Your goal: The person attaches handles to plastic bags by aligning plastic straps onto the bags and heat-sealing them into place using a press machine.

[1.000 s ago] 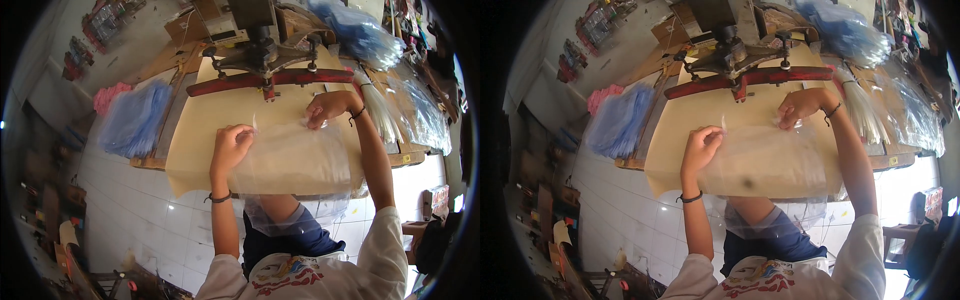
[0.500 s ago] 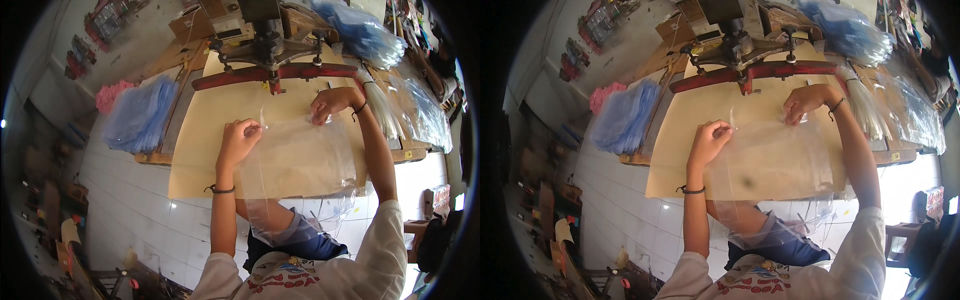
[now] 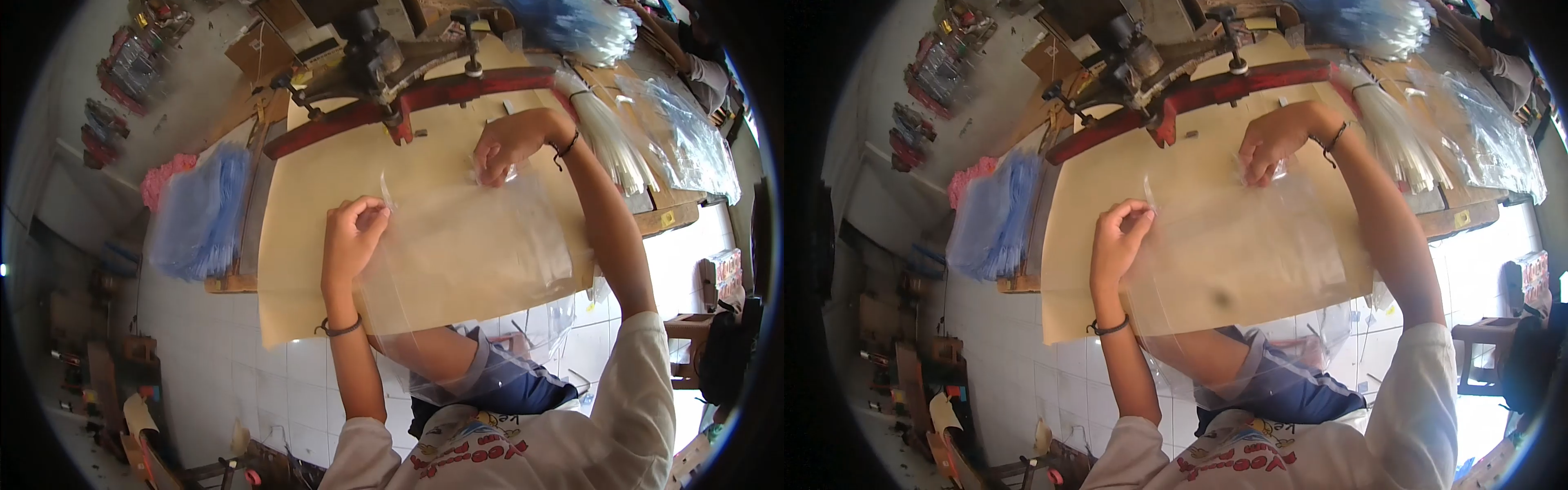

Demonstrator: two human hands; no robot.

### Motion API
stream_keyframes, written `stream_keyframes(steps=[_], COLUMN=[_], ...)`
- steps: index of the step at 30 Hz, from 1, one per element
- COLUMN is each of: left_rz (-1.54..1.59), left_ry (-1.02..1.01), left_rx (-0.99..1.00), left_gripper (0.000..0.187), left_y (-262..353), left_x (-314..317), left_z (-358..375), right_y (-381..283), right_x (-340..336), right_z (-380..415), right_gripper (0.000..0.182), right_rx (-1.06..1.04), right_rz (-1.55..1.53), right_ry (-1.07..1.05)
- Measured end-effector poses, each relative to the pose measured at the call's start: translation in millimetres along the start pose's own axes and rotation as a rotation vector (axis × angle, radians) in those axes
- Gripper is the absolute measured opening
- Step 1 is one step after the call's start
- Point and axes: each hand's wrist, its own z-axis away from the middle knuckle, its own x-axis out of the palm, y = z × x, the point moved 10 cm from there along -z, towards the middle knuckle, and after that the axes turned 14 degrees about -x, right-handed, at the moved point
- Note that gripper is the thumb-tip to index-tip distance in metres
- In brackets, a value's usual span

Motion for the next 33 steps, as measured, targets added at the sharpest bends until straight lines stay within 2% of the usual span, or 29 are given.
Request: stream_keyframes(steps=[8,19,25,29,33], left_rz=[0.054,0.119,0.102,0.056,0.050], left_ry=[-0.057,-0.105,-0.076,-0.061,-0.056], left_rx=[-0.044,-0.075,-0.075,0.004,-0.026], left_gripper=[0.015,0.012,0.013,0.014,0.014], left_y=[-4,-7,-10,1,7], left_x=[4,4,4,2,2], left_z=[1,2,2,5,6], right_y=[-10,-7,-5,-7,-7], right_x=[-1,-1,-1,-2,-2], right_z=[4,-2,-4,-2,-1], right_gripper=[0.030,0.028,0.029,0.029,0.029], right_rx=[0.030,0.026,0.038,0.038,0.042], right_rz=[0.099,0.060,0.098,0.132,0.127], right_ry=[0.022,0.079,0.081,0.080,0.081])
